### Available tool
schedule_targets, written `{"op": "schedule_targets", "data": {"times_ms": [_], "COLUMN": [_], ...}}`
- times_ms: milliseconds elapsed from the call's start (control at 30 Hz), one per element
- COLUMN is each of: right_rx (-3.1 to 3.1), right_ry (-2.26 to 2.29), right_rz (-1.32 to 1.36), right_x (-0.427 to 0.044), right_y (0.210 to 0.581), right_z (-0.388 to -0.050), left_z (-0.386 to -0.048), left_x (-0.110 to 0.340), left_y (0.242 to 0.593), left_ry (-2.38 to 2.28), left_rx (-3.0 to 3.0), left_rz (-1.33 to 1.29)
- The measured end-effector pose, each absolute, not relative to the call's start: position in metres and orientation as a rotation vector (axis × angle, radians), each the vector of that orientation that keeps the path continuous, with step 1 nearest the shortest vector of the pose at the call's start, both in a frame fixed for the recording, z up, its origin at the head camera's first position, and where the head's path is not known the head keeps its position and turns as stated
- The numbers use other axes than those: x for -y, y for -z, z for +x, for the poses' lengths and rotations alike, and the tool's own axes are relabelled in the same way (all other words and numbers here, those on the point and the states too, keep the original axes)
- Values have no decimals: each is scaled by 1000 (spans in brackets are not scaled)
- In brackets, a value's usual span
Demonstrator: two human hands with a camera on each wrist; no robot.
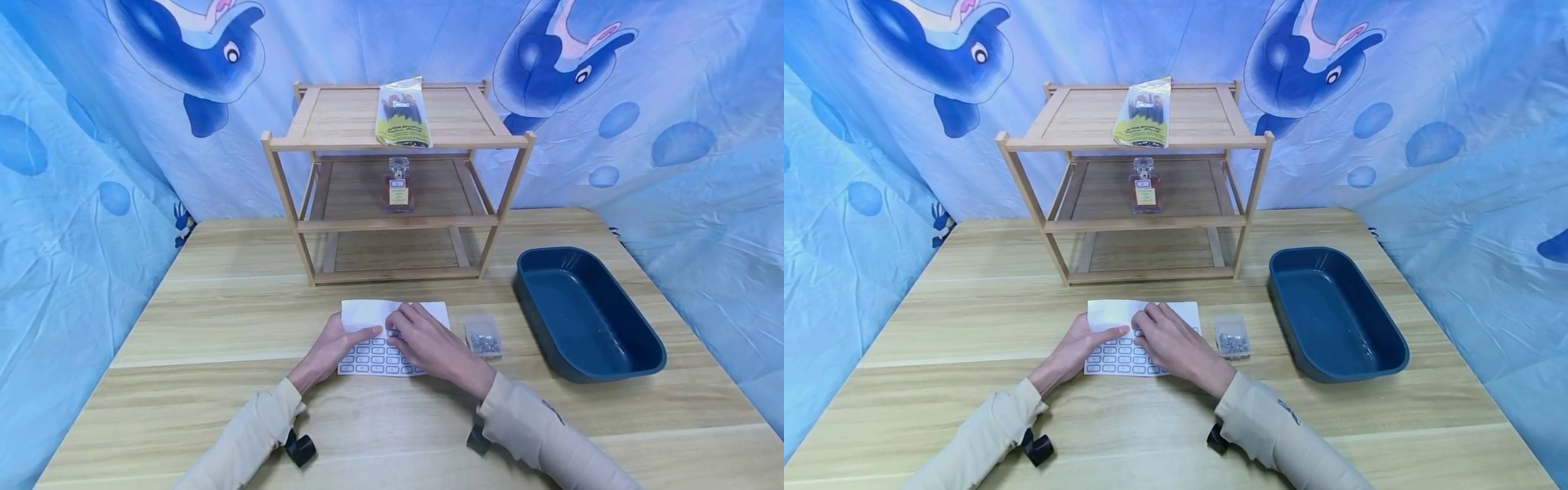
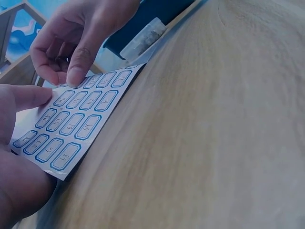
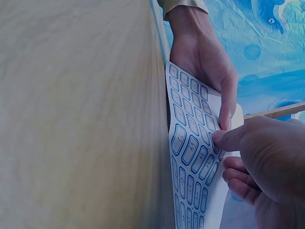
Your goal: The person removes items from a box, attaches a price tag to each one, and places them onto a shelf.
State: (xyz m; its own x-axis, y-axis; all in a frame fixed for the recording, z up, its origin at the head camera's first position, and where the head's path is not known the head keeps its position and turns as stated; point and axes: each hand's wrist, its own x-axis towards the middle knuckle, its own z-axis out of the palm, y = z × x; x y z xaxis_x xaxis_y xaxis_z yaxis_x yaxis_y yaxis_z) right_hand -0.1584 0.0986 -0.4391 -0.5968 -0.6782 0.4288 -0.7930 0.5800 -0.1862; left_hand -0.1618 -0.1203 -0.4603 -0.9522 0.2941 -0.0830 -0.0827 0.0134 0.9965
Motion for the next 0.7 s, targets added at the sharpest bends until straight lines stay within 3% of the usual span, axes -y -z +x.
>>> {"op": "schedule_targets", "data": {"times_ms": [700], "right_rx": [2463], "right_ry": [-578], "right_rz": [1216], "right_x": [-100], "right_y": [441], "right_z": [-161], "left_z": [-160], "left_x": [118], "left_y": [460], "left_ry": [-2012], "left_rx": [-2061], "left_rz": [244]}}
